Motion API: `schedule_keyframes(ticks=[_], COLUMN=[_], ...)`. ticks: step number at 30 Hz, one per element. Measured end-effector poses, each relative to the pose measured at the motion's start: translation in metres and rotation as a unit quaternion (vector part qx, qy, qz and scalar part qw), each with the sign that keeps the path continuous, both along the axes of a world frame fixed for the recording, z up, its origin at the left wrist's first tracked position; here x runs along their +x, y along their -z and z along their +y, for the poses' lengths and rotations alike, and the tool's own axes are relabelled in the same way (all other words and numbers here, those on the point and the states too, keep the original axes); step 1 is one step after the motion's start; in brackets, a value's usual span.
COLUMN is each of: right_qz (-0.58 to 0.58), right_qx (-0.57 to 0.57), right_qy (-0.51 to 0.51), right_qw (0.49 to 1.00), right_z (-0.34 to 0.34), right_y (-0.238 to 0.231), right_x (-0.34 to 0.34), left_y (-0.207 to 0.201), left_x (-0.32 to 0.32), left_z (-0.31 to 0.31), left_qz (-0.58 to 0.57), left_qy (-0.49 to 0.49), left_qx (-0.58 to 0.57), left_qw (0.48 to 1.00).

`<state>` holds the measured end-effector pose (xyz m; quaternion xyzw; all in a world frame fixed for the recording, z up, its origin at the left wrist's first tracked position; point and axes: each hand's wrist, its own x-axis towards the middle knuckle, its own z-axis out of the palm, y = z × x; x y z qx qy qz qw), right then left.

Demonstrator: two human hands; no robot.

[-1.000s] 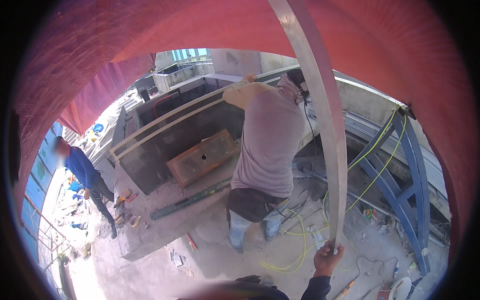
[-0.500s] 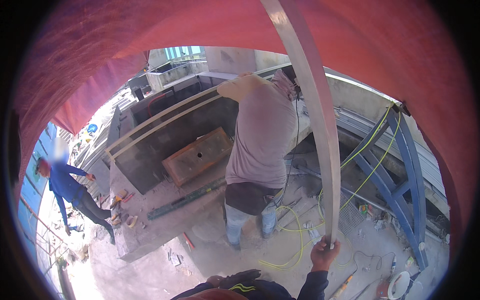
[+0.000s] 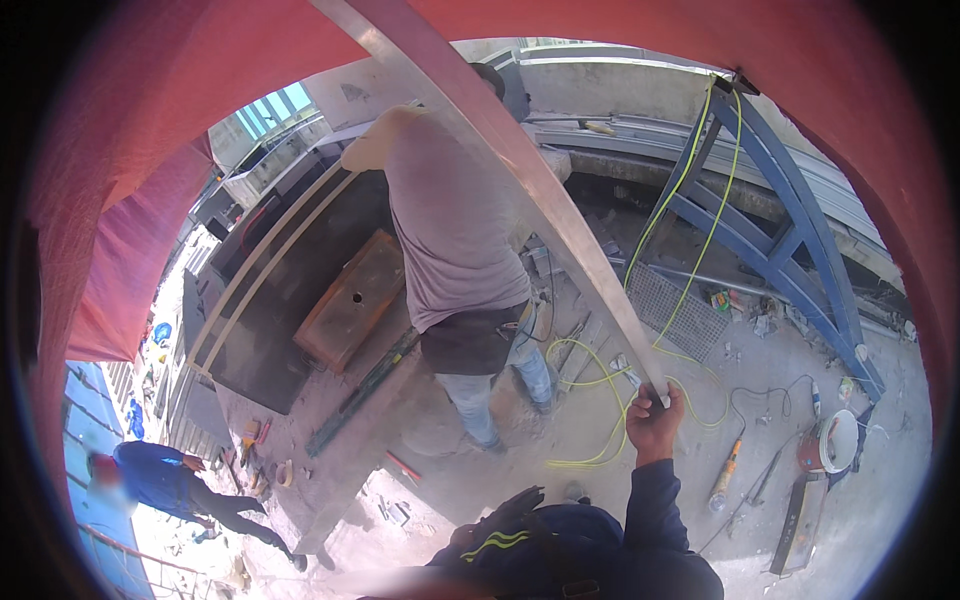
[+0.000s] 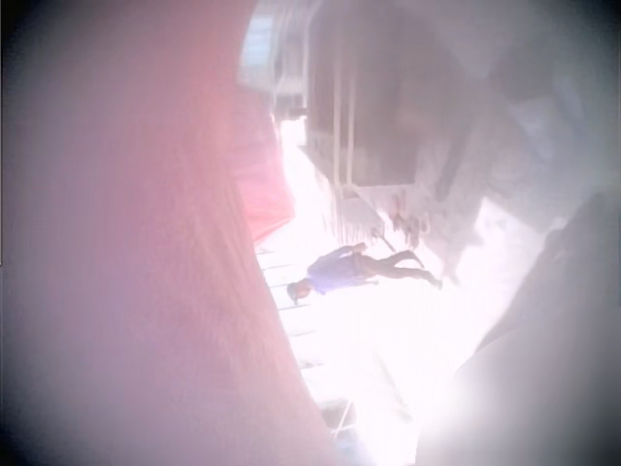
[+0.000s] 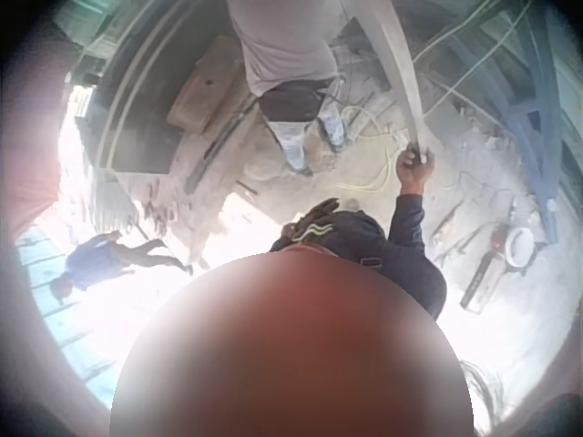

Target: The person picks up a long metal frame and positions it on a curved structure while another worker assists. They adjust the frame's placement and hold it in place as the coworker secures it. The person then retrieves another frame and repeats the positioning process.

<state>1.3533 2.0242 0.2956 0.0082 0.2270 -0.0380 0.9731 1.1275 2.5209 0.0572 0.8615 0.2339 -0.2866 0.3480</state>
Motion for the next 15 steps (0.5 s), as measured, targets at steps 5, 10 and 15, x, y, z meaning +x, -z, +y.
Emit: schedule_keyframes(ticks=[5,10,15], right_qz=[-0.012,0.031,0.045], right_qx=[0.003,0.028,0.033], right_qy=[-0.024,-0.068,-0.099], right_qw=[1.000,0.997,0.994], right_z=[0.008,0.022,0.034], right_y=[0.002,0.011,0.018], right_x=[-0.004,-0.010,-0.016], left_y=[0.011,0.006,-0.037], left_x=[0.001,0.010,0.062], left_z=[0.003,0.001,-0.015], left_qz=[0.019,-0.049,0.009], left_qy=[0.030,0.061,-0.166], left_qx=[0.025,0.019,-0.178], left_qw=[0.999,0.997,0.970])
